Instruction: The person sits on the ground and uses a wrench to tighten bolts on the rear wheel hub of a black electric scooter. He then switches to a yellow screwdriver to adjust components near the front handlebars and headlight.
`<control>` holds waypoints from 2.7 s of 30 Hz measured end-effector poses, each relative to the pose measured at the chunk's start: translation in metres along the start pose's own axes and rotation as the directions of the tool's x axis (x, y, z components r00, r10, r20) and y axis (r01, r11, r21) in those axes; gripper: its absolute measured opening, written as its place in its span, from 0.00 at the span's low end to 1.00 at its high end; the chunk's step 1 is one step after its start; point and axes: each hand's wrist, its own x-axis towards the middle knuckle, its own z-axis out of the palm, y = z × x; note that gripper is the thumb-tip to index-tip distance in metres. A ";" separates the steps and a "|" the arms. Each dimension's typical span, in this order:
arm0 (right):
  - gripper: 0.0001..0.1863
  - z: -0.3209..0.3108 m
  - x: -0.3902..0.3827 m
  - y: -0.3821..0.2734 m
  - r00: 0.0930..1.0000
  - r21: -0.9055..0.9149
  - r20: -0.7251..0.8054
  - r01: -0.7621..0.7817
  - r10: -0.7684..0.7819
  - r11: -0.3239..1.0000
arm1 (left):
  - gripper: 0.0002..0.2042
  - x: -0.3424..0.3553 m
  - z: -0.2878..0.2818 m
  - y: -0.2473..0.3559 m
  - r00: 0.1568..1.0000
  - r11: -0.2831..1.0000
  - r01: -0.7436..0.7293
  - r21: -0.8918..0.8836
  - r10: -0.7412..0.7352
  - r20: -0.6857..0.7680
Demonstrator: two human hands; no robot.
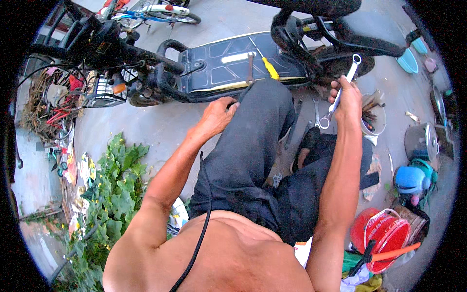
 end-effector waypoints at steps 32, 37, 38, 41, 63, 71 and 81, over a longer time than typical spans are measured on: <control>0.11 0.110 0.021 0.029 0.957 -0.253 0.269 -0.035 0.105 0.967 | 0.30 0.041 -0.118 -0.206 0.662 0.832 0.554 -0.003 -0.443 -0.604; 0.11 0.114 0.001 0.025 0.953 -0.272 0.277 -0.049 0.127 0.961 | 0.16 -0.010 -0.156 -0.219 0.435 0.909 0.400 -0.117 -0.301 -0.848; 0.11 0.110 0.000 0.025 0.958 -0.270 0.264 -0.037 0.111 0.962 | 0.14 -0.016 -0.171 -0.201 0.352 0.900 0.392 -0.190 -0.337 -0.873; 0.11 0.103 -0.003 0.024 0.960 -0.267 0.265 -0.020 0.093 0.964 | 0.14 -0.031 -0.220 -0.181 0.173 0.943 0.264 -0.202 -0.252 -0.952; 0.10 0.106 -0.008 0.015 0.964 -0.265 0.244 -0.038 0.105 0.964 | 0.14 -0.008 -0.251 -0.195 0.263 0.894 0.448 0.005 -0.126 -0.956; 0.10 0.104 -0.014 0.005 0.963 -0.243 0.250 -0.040 0.102 0.969 | 0.16 -0.010 -0.266 -0.185 0.330 0.766 0.628 0.137 -0.103 -0.938; 0.11 0.102 -0.017 0.005 0.958 -0.238 0.271 -0.026 0.092 0.971 | 0.17 -0.007 -0.254 -0.176 0.275 0.820 0.548 0.167 0.012 -0.961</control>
